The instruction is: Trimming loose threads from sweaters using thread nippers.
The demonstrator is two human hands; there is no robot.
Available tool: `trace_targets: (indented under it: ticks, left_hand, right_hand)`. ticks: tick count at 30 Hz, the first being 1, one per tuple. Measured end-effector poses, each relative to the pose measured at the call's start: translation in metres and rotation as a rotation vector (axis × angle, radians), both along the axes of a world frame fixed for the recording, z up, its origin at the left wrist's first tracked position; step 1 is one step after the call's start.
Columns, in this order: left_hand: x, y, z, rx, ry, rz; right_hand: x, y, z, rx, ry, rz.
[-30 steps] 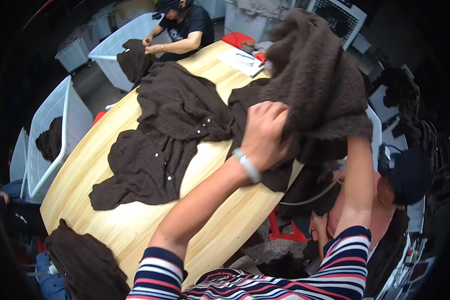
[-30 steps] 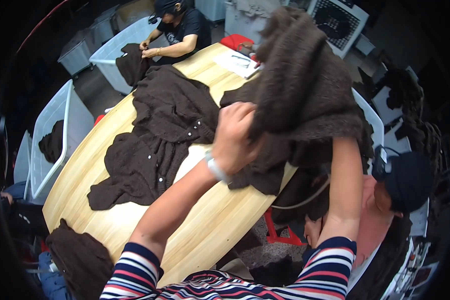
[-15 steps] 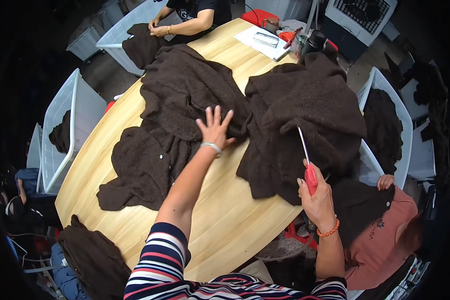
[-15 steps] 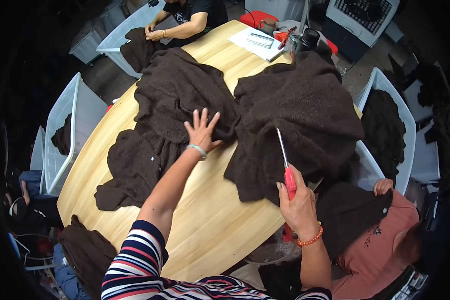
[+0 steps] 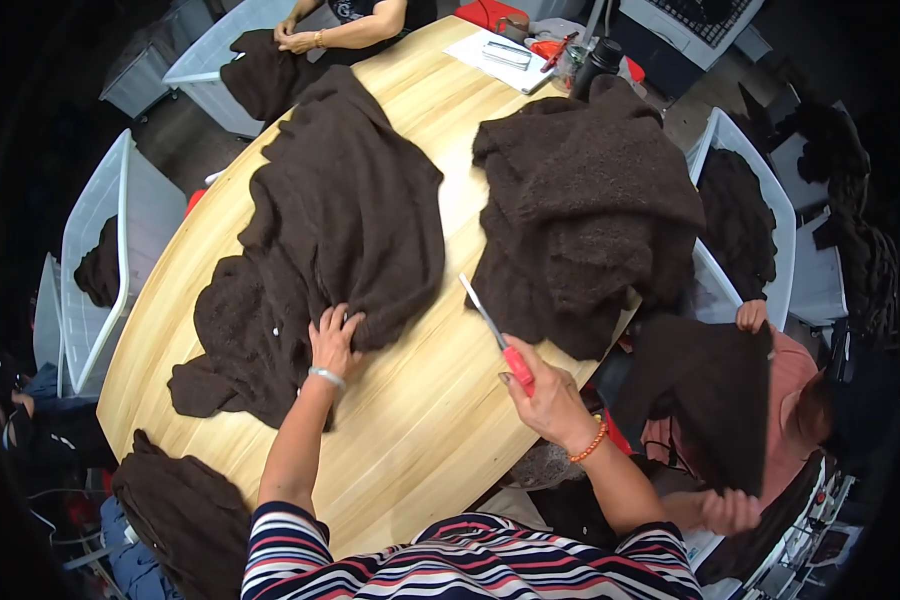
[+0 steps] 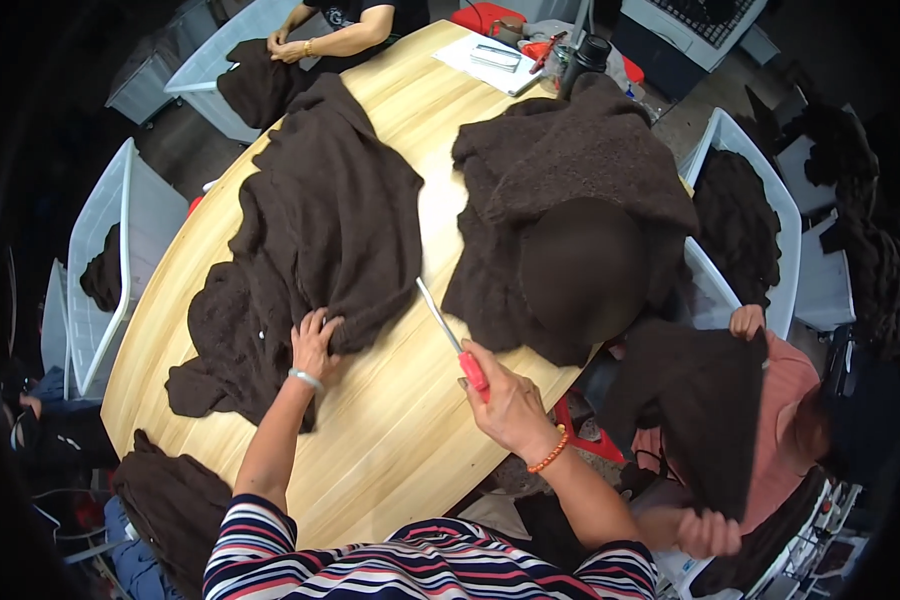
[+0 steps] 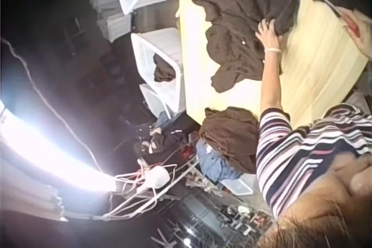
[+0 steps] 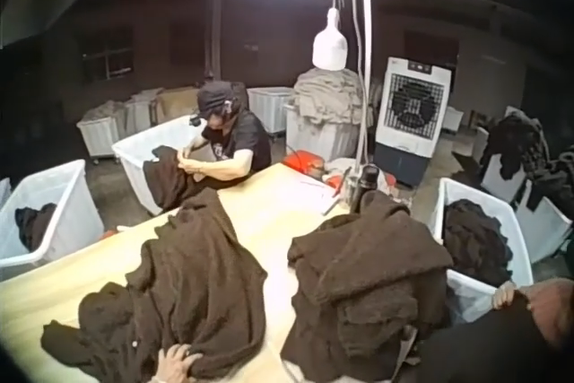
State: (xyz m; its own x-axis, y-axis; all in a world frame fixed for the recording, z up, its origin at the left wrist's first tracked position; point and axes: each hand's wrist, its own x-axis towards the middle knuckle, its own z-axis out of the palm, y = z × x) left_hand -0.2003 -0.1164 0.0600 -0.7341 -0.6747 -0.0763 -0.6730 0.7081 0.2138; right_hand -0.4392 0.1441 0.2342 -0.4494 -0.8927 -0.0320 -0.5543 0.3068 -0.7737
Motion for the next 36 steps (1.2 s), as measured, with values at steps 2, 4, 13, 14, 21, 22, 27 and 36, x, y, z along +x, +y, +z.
trace_targets:
  ticks: [2, 4, 13, 14, 21, 22, 27, 36]
  left_hand:
    - [0.037, 0.03, -0.007, 0.042, -0.005, -0.018]
    - [0.064, 0.053, 0.008, 0.074, 0.005, -0.031]
    - [0.102, 0.128, 0.087, -0.007, -0.544, 0.027]
    - [0.063, 0.129, 0.118, 0.128, -0.367, 0.041]
    - [-0.095, 0.136, 0.034, 0.133, 0.32, 0.173]
    - [-0.104, 0.127, 0.016, 0.134, 0.324, 0.174]
    - [-0.112, 0.091, -0.036, 0.185, 0.393, 0.337]
    - [-0.067, 0.067, -0.032, 1.582, 1.07, 0.916]
  right_hand:
    - [0.007, 0.002, -0.026, 0.114, 0.001, 0.075]
    - [-0.001, -0.001, -0.031, 0.159, -0.011, 0.095]
    - [-0.028, -0.003, -0.066, 0.356, -0.007, 0.139]
    - [-0.026, 0.003, -0.074, 0.349, -0.002, 0.12]
    - [-0.011, 0.015, -0.069, 0.382, 0.011, 0.139]
    - [-0.012, 0.016, -0.069, 0.389, 0.008, 0.141]
    - [-0.014, 0.02, -0.069, 0.331, -0.034, 0.122]
    - [-0.011, 0.007, -0.048, 0.56, -0.114, 0.512]
